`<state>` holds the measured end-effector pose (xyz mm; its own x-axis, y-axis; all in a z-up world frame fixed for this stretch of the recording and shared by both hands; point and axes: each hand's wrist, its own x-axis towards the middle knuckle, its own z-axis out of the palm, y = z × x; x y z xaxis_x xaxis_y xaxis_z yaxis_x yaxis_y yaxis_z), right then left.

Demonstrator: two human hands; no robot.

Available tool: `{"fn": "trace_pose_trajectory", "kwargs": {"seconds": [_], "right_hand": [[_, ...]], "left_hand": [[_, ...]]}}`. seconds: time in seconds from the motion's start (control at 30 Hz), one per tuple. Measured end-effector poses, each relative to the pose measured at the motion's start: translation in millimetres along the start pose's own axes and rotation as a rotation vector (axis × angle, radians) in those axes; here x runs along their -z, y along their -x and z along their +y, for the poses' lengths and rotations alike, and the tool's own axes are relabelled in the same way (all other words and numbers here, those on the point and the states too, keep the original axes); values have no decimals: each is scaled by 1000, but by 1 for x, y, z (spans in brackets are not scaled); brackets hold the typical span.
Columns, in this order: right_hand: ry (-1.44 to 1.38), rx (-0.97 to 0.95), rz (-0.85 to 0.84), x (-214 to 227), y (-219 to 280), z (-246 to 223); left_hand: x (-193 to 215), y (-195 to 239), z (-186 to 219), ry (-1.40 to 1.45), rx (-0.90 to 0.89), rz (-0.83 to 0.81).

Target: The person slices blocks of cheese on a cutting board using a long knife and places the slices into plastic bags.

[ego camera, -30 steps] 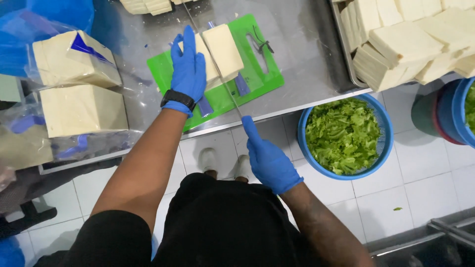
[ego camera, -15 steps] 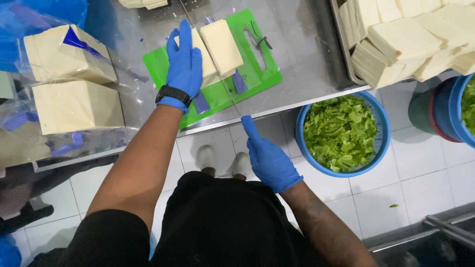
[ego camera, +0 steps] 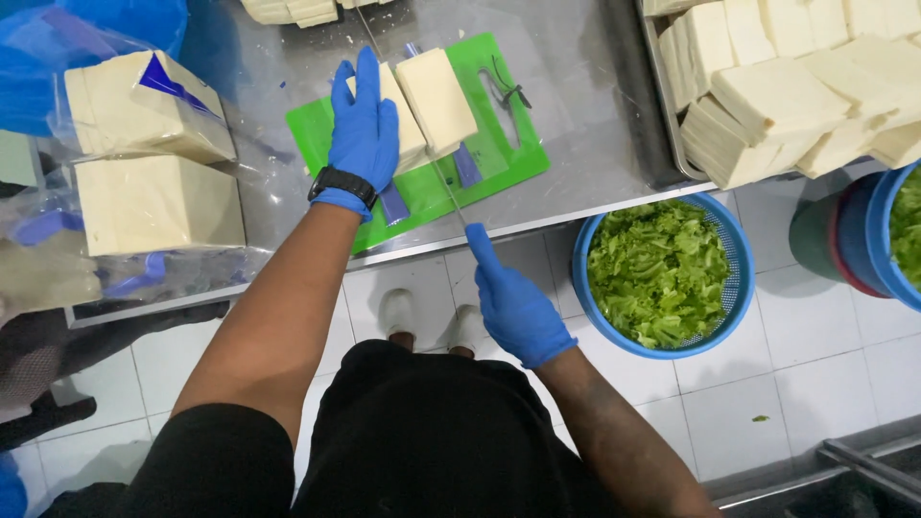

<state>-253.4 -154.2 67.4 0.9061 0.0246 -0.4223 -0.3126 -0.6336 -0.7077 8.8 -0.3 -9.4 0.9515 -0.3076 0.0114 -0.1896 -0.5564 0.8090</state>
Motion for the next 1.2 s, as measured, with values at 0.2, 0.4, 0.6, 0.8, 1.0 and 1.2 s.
{"fn": "trace_pose_trajectory", "kwargs": {"seconds": [0.2, 0.4, 0.6, 0.8, 1.0, 1.2], "right_hand": [[83, -5, -16, -12, 58, 41], [50, 57, 22, -11, -17, 25], [9, -61, -31, -10, 34, 40], [44, 38, 13, -12, -22, 29], [57, -48, -30, -10, 15, 36], [52, 69, 22, -24, -9, 45]], "left_hand": [[4, 8, 10, 34, 19, -26], [2, 2, 9, -18, 9, 8], [-4, 3, 2, 50, 7, 27], [-3, 2, 0, 28, -48, -9], [0, 3, 8, 62, 12, -3], [4, 3, 11, 46, 33, -1]]}}
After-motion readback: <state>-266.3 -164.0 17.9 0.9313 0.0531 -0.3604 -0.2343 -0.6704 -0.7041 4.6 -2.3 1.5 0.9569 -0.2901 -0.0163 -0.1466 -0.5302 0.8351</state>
